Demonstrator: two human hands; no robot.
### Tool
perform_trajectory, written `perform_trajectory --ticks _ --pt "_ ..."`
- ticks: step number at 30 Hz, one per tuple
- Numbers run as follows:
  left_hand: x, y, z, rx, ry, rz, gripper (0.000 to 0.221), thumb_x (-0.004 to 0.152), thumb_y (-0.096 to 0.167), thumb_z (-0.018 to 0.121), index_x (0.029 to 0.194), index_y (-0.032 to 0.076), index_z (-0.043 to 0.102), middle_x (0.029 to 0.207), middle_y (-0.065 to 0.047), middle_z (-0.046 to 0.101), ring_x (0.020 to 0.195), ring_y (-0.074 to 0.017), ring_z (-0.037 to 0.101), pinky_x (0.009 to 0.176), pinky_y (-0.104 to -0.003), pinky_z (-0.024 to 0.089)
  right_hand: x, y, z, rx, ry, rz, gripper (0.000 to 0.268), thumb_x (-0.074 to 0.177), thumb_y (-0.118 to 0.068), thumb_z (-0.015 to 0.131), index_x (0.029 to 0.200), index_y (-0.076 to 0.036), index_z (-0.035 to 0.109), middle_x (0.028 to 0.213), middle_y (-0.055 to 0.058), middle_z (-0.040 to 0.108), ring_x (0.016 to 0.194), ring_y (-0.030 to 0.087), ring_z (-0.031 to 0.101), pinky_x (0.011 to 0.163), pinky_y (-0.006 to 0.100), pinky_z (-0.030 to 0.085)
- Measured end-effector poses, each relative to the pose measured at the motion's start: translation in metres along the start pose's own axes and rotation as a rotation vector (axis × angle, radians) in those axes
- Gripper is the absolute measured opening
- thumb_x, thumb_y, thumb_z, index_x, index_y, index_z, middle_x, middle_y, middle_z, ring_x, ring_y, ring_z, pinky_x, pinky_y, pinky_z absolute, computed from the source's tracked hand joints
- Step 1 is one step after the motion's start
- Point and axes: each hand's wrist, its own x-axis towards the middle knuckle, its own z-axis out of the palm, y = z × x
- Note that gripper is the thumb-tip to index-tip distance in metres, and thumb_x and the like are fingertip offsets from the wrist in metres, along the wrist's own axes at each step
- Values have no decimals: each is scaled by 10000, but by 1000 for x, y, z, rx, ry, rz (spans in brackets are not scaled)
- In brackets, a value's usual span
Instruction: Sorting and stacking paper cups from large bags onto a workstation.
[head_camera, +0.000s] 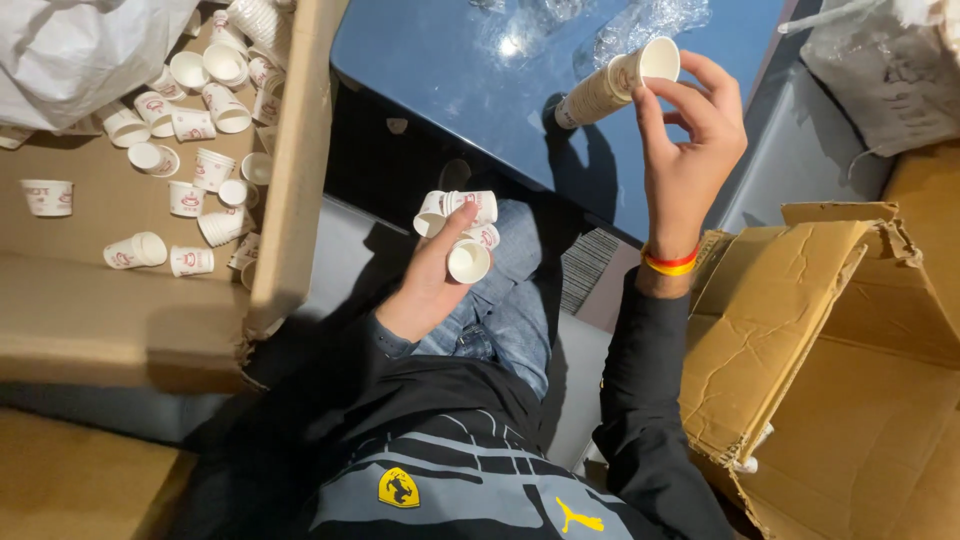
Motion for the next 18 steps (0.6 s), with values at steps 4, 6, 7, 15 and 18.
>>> perform_trajectory --ticks 4,6,7,15,18 --pt "-4 4 0 -3 -25 -24 300 951 201 750 1191 90 609 1025 -46 650 885 -153 664 658 -308 542 3 -50 2 -195 5 -119 374 951 -18 875 1268 14 679 1307 150 596 1087 241 645 806 289 559" --pt "-6 8 4 34 -62 -10 324 958 187 755 1208 84 578 1031 -53 647 880 -162 665 650 -314 541 -18 -65 3 -155 -2 -63 364 962 -17 873 1276 -20 690 1310 131 611 1127 238 653 808 282 567" --pt "-9 8 5 69 -96 -5 350 965 173 761 1224 78 546 1038 -60 643 874 -172 665 641 -319 540 -30 -72 2 -121 -12 1 358 972 -17 871 1284 -53 700 1313 113 627 1166 235 661 810 275 575" --pt "-10 -5 -14 322 -203 -87 656 959 186 683 1508 93 337 1277 -77 583 1098 -137 643 878 -291 577 -73 -84 10 254 -587 95 396 837 -84 857 1203 -52 709 1243 91 705 1048 198 693 850 305 561" --pt "-7 -6 -23 460 -205 -145 627 985 268 630 1513 100 336 1346 -90 559 1174 -131 624 923 -286 578 -88 -76 11 278 -638 168 320 864 -93 835 1163 -58 728 1227 80 721 986 171 709 842 293 574"
